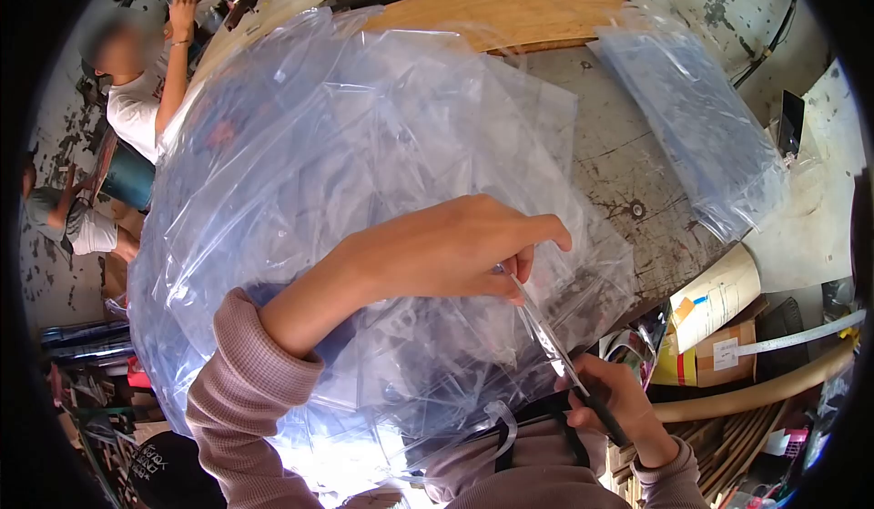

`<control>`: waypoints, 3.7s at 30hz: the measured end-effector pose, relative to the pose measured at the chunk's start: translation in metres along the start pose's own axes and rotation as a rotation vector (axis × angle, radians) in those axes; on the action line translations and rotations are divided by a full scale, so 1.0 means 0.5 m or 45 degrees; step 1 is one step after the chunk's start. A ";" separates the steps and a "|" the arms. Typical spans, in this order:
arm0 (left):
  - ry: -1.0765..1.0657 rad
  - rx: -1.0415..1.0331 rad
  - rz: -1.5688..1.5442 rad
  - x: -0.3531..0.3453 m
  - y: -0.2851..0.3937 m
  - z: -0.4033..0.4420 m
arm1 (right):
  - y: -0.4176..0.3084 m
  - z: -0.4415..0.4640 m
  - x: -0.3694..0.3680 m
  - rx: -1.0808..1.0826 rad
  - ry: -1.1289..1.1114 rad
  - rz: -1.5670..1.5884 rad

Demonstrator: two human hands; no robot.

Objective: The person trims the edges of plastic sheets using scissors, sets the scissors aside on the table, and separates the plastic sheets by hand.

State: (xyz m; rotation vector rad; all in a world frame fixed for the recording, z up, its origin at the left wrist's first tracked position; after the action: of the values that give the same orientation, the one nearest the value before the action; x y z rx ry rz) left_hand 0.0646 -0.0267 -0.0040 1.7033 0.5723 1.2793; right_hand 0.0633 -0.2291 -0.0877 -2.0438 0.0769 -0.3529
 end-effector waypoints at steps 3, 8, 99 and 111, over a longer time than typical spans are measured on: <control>0.053 -0.046 0.042 -0.002 0.002 0.002 | -0.002 0.000 0.005 0.010 0.029 0.000; 0.226 -0.032 0.235 -0.002 0.017 -0.009 | -0.004 0.008 0.008 0.006 0.002 0.126; 0.364 -0.447 0.884 -0.111 0.088 -0.128 | -0.009 0.023 -0.031 0.030 -0.035 0.204; 0.315 -0.463 0.850 -0.121 0.076 -0.130 | -0.015 0.029 -0.027 0.152 0.121 0.165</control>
State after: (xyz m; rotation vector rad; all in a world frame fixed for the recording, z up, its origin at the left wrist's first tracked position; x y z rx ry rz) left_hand -0.0226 -0.0677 0.0018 1.4776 -0.1250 1.9438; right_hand 0.0537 -0.2105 -0.0903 -1.8928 0.2402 -0.3643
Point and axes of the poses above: each hand's wrist, its own z-axis towards the middle knuckle, its own x-axis out of the back of the hand, y = z × x, the point moved 7 cm from there along z, towards the middle knuckle, and after that the axes turned 13 degrees about -z, right-handed, at the moved point
